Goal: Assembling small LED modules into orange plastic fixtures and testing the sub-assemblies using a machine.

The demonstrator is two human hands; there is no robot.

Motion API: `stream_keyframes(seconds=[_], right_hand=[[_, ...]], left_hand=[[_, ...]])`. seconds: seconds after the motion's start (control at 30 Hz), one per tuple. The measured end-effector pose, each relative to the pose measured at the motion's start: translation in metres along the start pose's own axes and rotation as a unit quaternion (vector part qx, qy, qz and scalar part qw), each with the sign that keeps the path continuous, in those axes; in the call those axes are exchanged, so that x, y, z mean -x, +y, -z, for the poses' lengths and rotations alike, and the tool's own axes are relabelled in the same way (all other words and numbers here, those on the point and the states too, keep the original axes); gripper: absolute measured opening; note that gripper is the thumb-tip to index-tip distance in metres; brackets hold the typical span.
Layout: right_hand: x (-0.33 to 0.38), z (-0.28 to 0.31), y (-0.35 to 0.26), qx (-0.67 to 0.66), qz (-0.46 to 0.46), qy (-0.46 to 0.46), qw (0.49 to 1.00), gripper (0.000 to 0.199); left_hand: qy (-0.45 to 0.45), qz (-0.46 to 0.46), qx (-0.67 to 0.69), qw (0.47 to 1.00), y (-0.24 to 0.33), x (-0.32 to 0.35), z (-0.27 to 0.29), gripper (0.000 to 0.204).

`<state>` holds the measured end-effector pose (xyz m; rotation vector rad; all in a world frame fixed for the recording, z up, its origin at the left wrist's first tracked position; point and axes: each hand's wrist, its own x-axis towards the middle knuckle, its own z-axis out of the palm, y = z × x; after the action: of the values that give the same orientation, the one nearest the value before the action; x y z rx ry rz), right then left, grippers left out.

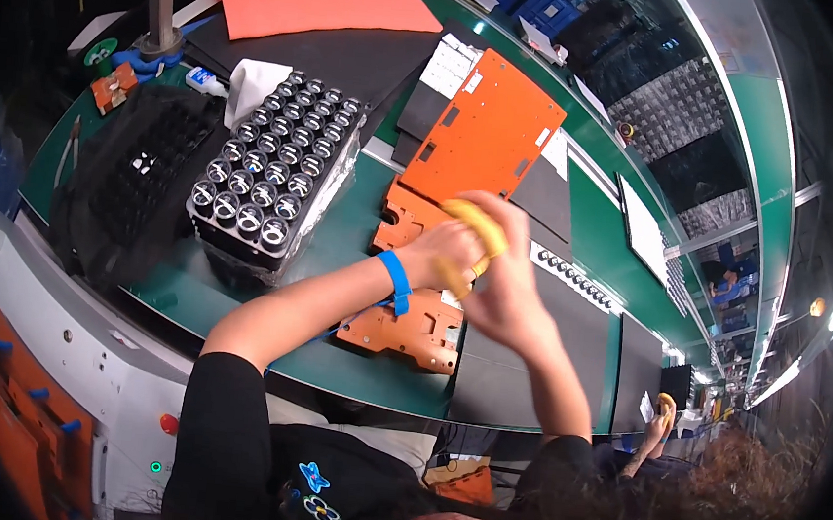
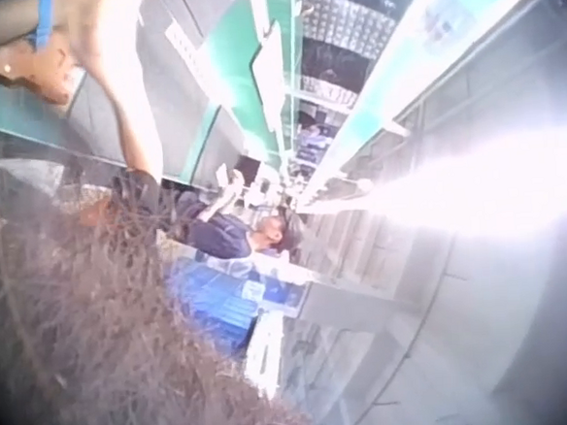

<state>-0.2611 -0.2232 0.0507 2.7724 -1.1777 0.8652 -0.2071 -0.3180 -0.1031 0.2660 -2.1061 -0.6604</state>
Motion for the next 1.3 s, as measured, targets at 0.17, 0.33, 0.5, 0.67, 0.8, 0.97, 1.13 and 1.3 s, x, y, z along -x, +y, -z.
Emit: stream_keyframes(seconds=[0.17, 0.33, 0.5, 0.67, 0.8, 0.97, 1.13, 1.3], right_hand=[[-0.041, -0.079, -0.06, -0.095, 0.081, 0.045, 0.991, 0.055], [-0.055, -0.115, -0.071, -0.001, 0.049, 0.13, 0.99, 0.048], [-0.054, -0.116, -0.069, -0.028, 0.039, 0.135, 0.99, 0.038], [-0.058, -0.108, -0.069, -0.117, 0.026, 0.142, 0.983, 0.039], [-0.034, -0.09, -0.07, -0.155, 0.035, 0.149, 0.976, 0.039], [0.025, -0.063, -0.035, -0.188, -0.079, 0.156, 0.966, 0.037], [0.082, -0.062, 0.043, -0.351, -0.243, 0.287, 0.857, 0.03], [0.106, -0.06, 0.088, -0.433, -0.325, 0.278, 0.794, 0.037]], left_hand=[[0.074, -0.025, -0.046, 0.996, 0.014, -0.003, 0.002, 0.013], [0.058, -0.051, -0.068, 0.995, 0.015, -0.004, 0.004, 0.01], [0.036, -0.059, -0.065, 0.995, 0.017, -0.005, 0.001, 0.01], [0.065, -0.061, -0.061, 0.994, 0.012, -0.003, 0.002, 0.015], [0.074, -0.003, -0.039, 0.996, 0.009, -0.003, -0.001, 0.019], [0.102, 0.055, -0.011, 0.993, 0.003, -0.005, -0.003, 0.026], [0.102, 0.167, 0.062, 0.979, 0.013, -0.008, 0.006, 0.026], [0.112, 0.154, 0.105, 0.976, 0.011, -0.004, 0.003, 0.028]])
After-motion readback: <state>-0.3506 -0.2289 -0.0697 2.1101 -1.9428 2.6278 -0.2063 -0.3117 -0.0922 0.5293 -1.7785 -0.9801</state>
